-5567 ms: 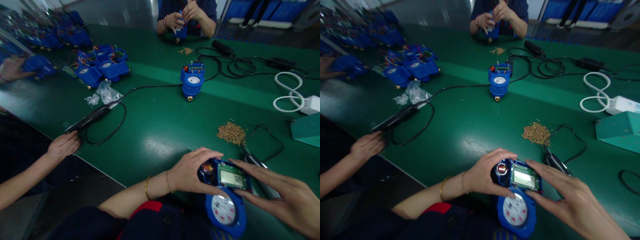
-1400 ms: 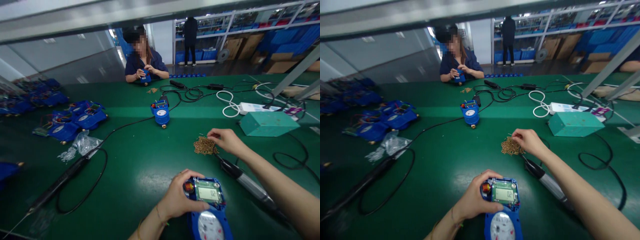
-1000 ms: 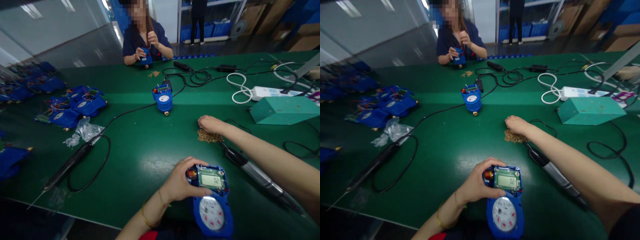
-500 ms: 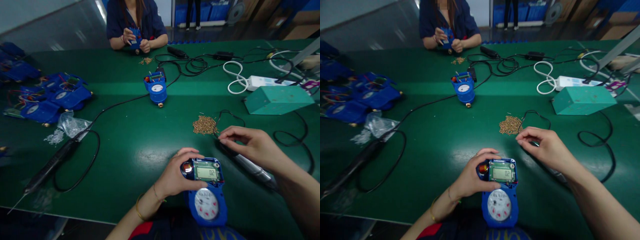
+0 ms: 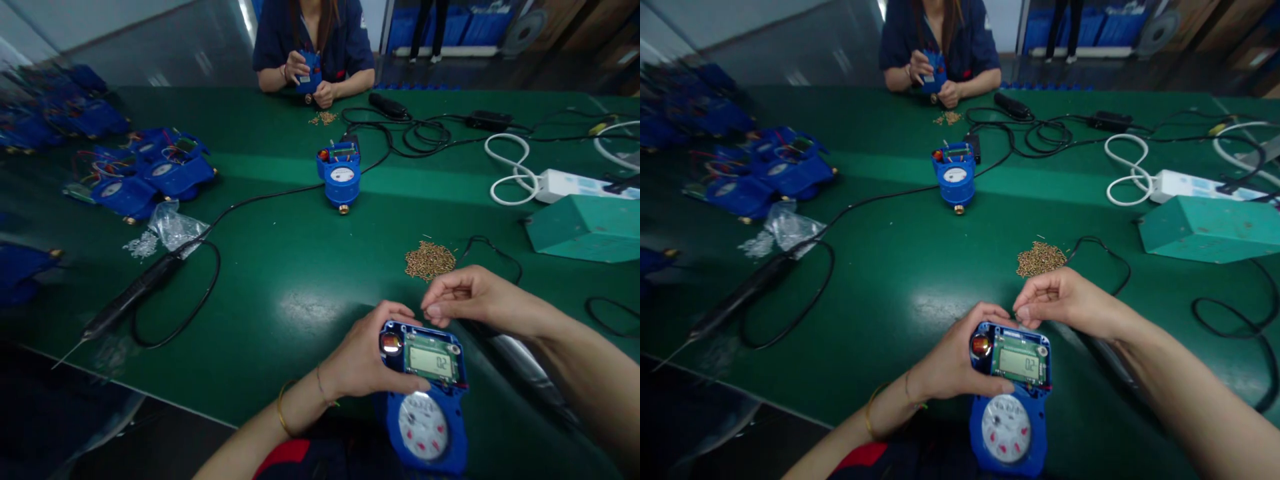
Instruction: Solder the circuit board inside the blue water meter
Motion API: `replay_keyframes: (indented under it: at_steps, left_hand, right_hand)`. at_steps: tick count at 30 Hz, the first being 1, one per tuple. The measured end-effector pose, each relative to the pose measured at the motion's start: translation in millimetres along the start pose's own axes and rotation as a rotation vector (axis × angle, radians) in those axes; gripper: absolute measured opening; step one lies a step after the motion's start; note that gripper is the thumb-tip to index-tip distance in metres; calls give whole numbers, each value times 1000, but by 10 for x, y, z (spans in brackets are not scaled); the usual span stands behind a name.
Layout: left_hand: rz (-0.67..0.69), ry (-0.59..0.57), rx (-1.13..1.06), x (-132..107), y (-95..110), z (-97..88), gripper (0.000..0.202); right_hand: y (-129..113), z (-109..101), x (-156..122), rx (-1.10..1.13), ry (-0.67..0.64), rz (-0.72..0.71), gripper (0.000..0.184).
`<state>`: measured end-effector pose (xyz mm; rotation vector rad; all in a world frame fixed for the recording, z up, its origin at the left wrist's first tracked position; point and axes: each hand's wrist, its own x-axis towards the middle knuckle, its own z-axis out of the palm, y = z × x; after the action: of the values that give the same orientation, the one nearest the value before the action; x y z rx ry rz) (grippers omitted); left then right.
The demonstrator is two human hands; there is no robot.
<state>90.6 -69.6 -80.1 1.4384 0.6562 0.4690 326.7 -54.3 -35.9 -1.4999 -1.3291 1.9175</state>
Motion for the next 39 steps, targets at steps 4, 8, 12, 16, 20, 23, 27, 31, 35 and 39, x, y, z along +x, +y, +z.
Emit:
replay_keyframes:
  at_steps: [4, 8, 12, 16, 20, 23, 27, 31, 35, 39]
  left_hand:
    - [-21, 20, 27, 0, -1, 3, 76]
    - [-35, 13, 55, 8, 19, -4, 71]
    - [-45, 7, 90, 21, 39, 8, 68]
    - [-22, 14, 89, 45, 57, 63, 73]
    - [-22, 24, 129, 83, 84, 127, 75]
    - [-34, 22, 169, 111, 90, 160, 77]
    - [-35, 19, 189, 135, 72, 191, 78]
    - [-24, 34, 177, 141, 49, 210, 79]
    - [-31, 32, 184, 141, 35, 216, 79]
    - [-29, 37, 179, 146, 23, 220, 80]
  right_hand:
    - [-97, 73, 111, -79, -112, 1, 37]
    - [-155, 151, 192, -80, -168, 97, 41]
    - [-170, 177, 201, -80, -195, 221, 41]
    - [-150, 157, 136, -155, -118, 231, 42]
    - [-74, 114, 50, -218, -60, 256, 44]
    - [-5, 103, -9, -229, 21, 249, 48]
    - [41, 135, -77, -221, 90, 251, 49]
    - [49, 167, -107, -212, 143, 212, 47]
    - [23, 192, -114, -200, 143, 221, 46]
    - [-17, 219, -128, -202, 165, 249, 51]
